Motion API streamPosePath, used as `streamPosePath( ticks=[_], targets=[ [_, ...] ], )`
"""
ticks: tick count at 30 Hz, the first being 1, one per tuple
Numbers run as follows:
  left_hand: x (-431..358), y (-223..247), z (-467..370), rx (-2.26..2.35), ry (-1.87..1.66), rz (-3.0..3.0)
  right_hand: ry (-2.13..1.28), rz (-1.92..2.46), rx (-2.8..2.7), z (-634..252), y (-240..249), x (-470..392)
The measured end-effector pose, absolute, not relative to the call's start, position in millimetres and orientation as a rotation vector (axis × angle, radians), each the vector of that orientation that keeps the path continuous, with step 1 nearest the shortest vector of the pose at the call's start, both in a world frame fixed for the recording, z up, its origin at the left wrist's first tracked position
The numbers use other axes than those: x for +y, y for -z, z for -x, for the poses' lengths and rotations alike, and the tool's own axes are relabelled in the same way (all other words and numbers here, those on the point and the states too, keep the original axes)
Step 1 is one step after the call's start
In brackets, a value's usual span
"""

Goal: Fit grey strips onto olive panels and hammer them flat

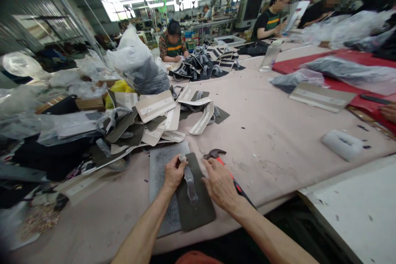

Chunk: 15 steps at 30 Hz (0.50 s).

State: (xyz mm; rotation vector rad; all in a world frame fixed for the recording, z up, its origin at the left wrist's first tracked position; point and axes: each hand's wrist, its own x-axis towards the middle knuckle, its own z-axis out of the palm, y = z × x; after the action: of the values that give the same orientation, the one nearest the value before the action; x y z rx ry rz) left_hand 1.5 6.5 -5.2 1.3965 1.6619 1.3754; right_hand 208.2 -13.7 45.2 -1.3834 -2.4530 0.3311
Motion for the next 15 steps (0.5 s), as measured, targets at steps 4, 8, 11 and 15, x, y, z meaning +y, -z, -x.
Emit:
streamPosePath(
  ticks=[4, 8, 11, 15],
  targets=[
    [14.0, 1.2, -1.2, 1.634, -1.466, -1.079, -0.556, 0.871, -2.716, -156.7, -44.4, -21.3],
    [11.1, -0.7, 13.5, 1.702, -1.68, -0.652, -0.709, 0.99, -2.517, -154.6, -41.6, -2.5],
    [-2.4, -5.1, 27.2, 1.75, -1.684, -0.709, -0.793, 1.36, -1.971, -157.8, -71.2, 28.5],
    [-14.7, -24.3, 29.6, 2.478, -1.059, -0.843, -0.826, 1.328, -1.613, -110.5, -127.9, 43.1]
  ],
)
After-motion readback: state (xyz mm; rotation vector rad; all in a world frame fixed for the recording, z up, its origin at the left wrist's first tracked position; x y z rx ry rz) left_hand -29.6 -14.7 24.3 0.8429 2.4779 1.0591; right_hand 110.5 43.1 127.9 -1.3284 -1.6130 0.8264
